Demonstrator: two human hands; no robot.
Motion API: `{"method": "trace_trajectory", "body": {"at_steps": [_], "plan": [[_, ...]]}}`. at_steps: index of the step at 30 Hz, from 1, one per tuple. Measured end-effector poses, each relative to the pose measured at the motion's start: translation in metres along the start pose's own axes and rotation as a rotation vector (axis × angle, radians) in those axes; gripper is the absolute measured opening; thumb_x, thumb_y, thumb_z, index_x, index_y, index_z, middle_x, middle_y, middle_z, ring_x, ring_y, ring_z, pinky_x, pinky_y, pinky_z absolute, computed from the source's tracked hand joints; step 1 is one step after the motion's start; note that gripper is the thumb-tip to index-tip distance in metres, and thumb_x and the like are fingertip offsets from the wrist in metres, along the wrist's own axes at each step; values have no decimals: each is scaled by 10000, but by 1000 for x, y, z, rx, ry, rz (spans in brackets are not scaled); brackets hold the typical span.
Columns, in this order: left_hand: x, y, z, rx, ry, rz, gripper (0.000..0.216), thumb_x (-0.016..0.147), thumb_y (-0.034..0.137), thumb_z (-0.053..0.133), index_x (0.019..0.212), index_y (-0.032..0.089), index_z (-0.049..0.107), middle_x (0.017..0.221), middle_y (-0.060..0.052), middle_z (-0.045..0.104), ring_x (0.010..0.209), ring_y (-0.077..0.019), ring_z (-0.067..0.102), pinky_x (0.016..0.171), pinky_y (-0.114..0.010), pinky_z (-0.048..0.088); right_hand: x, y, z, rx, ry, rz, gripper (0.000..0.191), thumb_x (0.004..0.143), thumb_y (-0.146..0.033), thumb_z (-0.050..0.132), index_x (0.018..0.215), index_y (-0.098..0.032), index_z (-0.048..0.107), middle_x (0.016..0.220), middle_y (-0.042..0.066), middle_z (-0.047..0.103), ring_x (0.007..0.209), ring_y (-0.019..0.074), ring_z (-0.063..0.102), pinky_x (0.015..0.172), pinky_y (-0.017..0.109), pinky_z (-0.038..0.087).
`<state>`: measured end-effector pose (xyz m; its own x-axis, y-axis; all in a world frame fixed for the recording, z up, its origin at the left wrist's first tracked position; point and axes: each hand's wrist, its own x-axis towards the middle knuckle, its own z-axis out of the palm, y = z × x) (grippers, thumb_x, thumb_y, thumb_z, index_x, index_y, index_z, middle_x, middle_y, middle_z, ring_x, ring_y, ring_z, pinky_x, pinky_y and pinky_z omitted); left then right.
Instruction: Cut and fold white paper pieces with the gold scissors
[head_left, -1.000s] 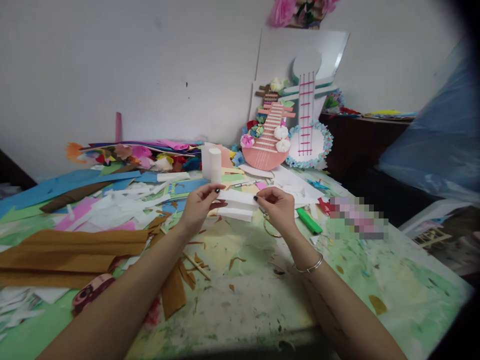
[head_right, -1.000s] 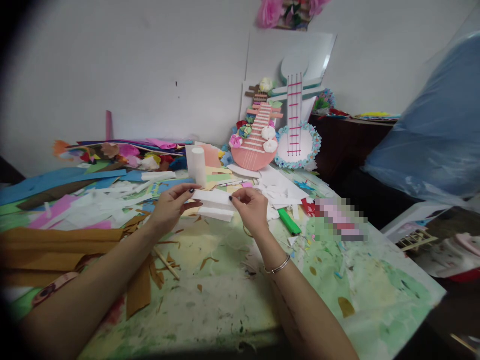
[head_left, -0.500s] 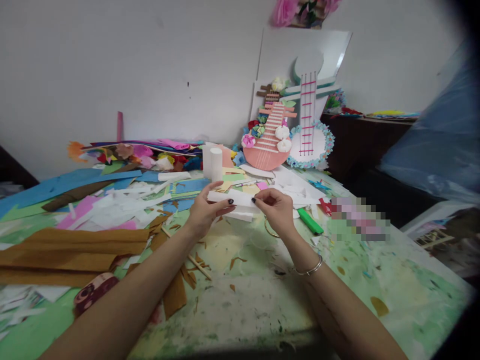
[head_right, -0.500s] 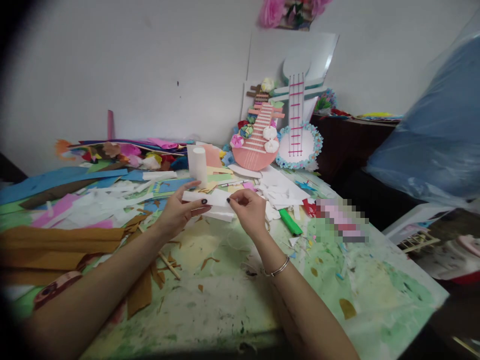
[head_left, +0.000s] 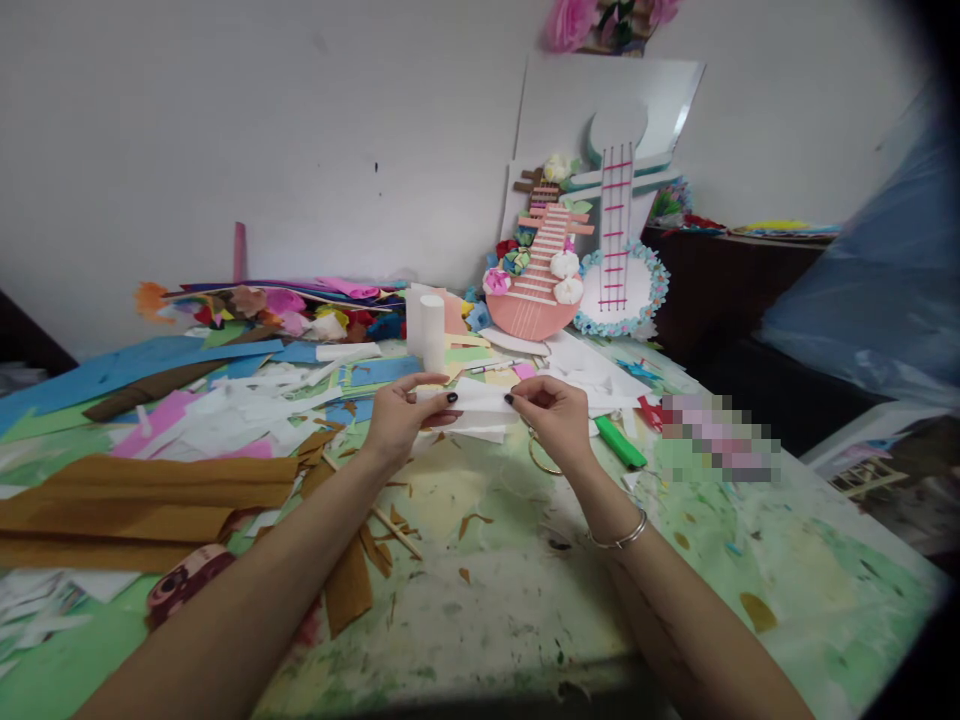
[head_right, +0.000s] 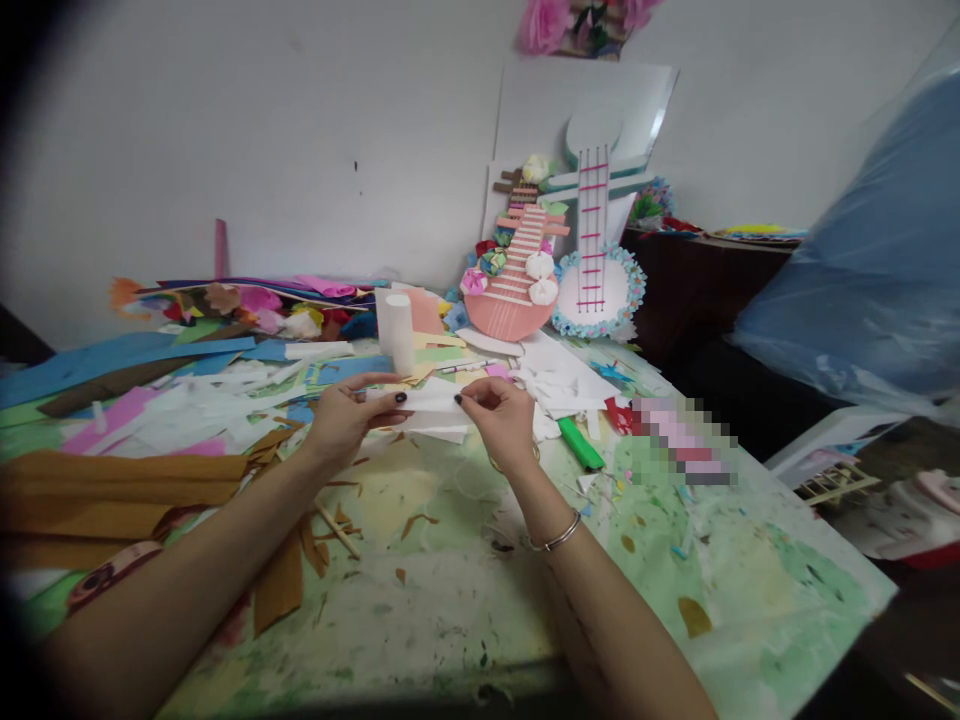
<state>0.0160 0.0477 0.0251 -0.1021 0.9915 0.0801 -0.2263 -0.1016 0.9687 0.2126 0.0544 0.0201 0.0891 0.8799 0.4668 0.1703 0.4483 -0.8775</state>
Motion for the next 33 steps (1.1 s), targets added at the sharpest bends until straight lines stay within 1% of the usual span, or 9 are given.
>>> {"method": "trace_trajectory", "body": {"at_steps": [4,8,12,18,23,26,29,31,33], "plan": [[3,-1,-4,0,-27,-13,449,564,191,800,974,83,650,630,-56,691,593,-200,698,580,-229,601,2,3,-2,27,14,12,131,627,-269,718,685,-170,656,644,21,627,557,129,539,523,249,418],[4,-1,-5,-36,-56,-36,412,592,162,772,973,81,638,636,-44,684,615,-196,702,595,-214,601,5,4,-4,66,31,30,172,606,-288,737,695,-168,651,684,33,648,591,141,578,549,258,449],[4,1,-5,-25,-100,-45,369,636,180,751,974,91,634,616,-31,671,669,-207,710,602,-188,590,8,2,-6,71,60,51,189,574,-277,757,667,-170,633,633,21,635,563,138,573,516,253,436],[4,2,-7,105,-119,-16,410,625,263,773,965,84,633,639,-105,710,624,-237,705,545,-255,590,9,2,-9,72,68,56,174,580,-273,753,663,-173,636,605,12,632,552,138,569,495,253,425],[4,1,-8,71,-161,5,388,657,267,744,990,97,641,650,-99,716,665,-227,710,590,-246,588,10,1,-9,77,87,74,195,553,-268,766,642,-171,623,614,15,636,566,147,582,524,265,449],[2,3,-6,63,-190,11,342,665,266,732,952,96,656,644,-94,716,648,-215,708,591,-239,585,10,1,-9,117,120,96,188,561,-260,754,662,-162,629,677,25,652,616,153,615,582,269,480],[0,6,-3,45,-145,50,323,675,255,714,949,91,667,653,-89,719,631,-191,705,595,-222,580,12,3,-11,215,172,155,213,614,-267,705,787,-166,636,820,32,664,666,146,649,627,266,510],[0,7,-2,28,-76,92,314,679,238,705,955,91,668,662,-80,722,639,-178,706,601,-206,574,13,2,-12,247,232,218,246,644,-301,683,844,-181,609,869,25,655,639,140,658,567,246,509],[0,6,-1,16,-4,124,290,676,224,702,933,92,671,658,-69,720,649,-177,706,598,-199,571,12,0,-11,228,225,298,227,678,-361,664,781,-171,595,796,25,652,558,132,644,473,214,467]]}}
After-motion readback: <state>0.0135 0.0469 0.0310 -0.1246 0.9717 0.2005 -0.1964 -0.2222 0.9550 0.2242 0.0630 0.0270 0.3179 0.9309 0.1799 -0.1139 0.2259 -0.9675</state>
